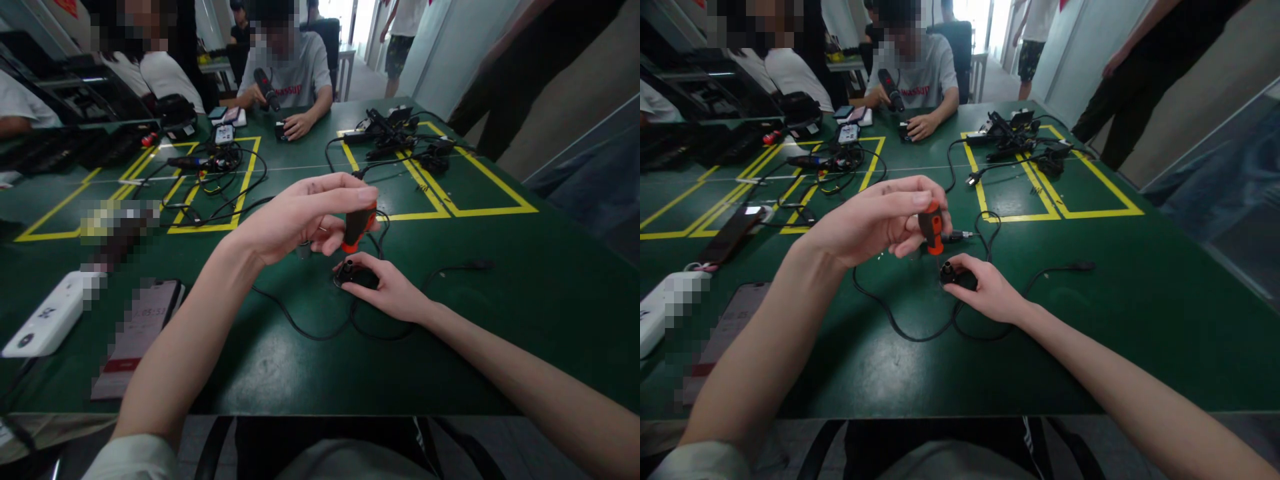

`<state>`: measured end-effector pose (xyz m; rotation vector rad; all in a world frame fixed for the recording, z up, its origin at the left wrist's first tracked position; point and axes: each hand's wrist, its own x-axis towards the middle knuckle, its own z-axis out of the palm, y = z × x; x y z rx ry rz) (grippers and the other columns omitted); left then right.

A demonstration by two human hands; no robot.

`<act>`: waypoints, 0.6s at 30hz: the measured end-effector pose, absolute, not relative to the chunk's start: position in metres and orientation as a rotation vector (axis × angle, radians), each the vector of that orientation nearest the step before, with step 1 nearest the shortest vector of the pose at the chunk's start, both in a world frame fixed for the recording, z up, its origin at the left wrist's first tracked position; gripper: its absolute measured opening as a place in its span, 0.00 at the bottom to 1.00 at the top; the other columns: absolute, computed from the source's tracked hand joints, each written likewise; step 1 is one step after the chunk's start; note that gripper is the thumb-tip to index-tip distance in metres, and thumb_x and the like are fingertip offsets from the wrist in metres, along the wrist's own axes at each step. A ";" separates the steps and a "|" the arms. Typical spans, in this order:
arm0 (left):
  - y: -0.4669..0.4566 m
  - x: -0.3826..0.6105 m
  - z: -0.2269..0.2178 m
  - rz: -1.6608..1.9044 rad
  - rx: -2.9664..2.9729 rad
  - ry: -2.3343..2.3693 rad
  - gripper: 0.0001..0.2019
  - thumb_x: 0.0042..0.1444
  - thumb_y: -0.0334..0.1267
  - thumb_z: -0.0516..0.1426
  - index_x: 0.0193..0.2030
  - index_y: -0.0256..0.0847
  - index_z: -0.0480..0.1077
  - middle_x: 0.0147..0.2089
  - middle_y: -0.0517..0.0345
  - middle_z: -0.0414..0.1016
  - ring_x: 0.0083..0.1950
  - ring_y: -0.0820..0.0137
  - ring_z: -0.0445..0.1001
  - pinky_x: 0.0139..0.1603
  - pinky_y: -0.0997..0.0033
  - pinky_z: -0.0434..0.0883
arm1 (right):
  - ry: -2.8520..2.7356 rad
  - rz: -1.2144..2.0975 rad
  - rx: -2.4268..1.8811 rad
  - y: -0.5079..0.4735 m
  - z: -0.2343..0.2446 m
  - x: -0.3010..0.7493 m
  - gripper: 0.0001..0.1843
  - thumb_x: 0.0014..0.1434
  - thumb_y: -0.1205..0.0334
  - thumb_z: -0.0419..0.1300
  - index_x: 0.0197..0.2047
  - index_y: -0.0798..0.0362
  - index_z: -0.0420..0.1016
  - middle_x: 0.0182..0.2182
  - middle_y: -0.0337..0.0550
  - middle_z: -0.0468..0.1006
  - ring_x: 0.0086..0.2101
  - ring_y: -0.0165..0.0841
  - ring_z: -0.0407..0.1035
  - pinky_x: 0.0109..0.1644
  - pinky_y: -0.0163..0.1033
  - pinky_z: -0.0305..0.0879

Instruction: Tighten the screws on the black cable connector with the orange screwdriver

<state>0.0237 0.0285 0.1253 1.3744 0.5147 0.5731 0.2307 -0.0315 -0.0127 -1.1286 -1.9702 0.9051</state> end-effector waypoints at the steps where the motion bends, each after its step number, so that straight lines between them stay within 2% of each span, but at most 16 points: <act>1: 0.028 0.024 0.126 0.581 1.375 0.532 0.12 0.59 0.43 0.67 0.41 0.38 0.75 0.33 0.62 0.78 0.20 0.82 0.67 0.20 0.82 0.64 | -1.971 0.907 -1.129 -0.031 -0.013 0.231 0.12 0.65 0.58 0.65 0.51 0.49 0.75 0.48 0.47 0.86 0.48 0.43 0.82 0.57 0.51 0.80; 4: 0.027 0.023 0.127 0.588 1.403 0.571 0.11 0.58 0.41 0.68 0.42 0.37 0.78 0.28 0.64 0.73 0.21 0.83 0.63 0.20 0.82 0.60 | -1.972 0.909 -1.133 -0.031 -0.013 0.231 0.13 0.65 0.58 0.65 0.51 0.49 0.75 0.47 0.46 0.86 0.49 0.43 0.82 0.57 0.50 0.79; 8: 0.026 0.024 0.129 0.580 1.416 0.576 0.12 0.55 0.41 0.70 0.34 0.36 0.76 0.23 0.66 0.66 0.20 0.83 0.61 0.19 0.81 0.56 | -1.975 0.907 -1.141 -0.031 -0.014 0.232 0.12 0.65 0.58 0.65 0.51 0.49 0.75 0.47 0.47 0.86 0.49 0.43 0.82 0.57 0.51 0.79; 10: 0.026 0.023 0.129 0.589 1.408 0.580 0.14 0.54 0.41 0.72 0.33 0.36 0.73 0.25 0.66 0.68 0.20 0.84 0.60 0.19 0.81 0.54 | -1.975 0.905 -1.142 -0.031 -0.014 0.232 0.13 0.65 0.58 0.65 0.51 0.49 0.75 0.47 0.47 0.86 0.48 0.43 0.82 0.57 0.52 0.79; 13: 0.027 0.023 0.127 0.603 1.407 0.573 0.17 0.53 0.42 0.73 0.34 0.37 0.70 0.31 0.62 0.77 0.19 0.86 0.60 0.18 0.81 0.53 | -1.975 0.904 -1.141 -0.031 -0.014 0.232 0.13 0.65 0.58 0.65 0.51 0.49 0.74 0.48 0.47 0.86 0.48 0.42 0.82 0.57 0.52 0.79; 15: 0.028 0.023 0.125 0.597 1.412 0.549 0.19 0.53 0.45 0.73 0.36 0.38 0.70 0.34 0.59 0.81 0.19 0.85 0.63 0.18 0.82 0.55 | -1.974 0.902 -1.146 -0.031 -0.014 0.232 0.13 0.65 0.58 0.65 0.51 0.49 0.74 0.48 0.47 0.86 0.48 0.43 0.82 0.58 0.52 0.79; 18: 0.029 0.024 0.125 0.576 1.415 0.516 0.18 0.56 0.49 0.71 0.38 0.37 0.71 0.33 0.58 0.81 0.20 0.82 0.66 0.19 0.81 0.60 | -1.978 0.905 -1.148 -0.031 -0.013 0.232 0.12 0.65 0.58 0.65 0.51 0.49 0.74 0.48 0.47 0.86 0.49 0.43 0.82 0.58 0.53 0.79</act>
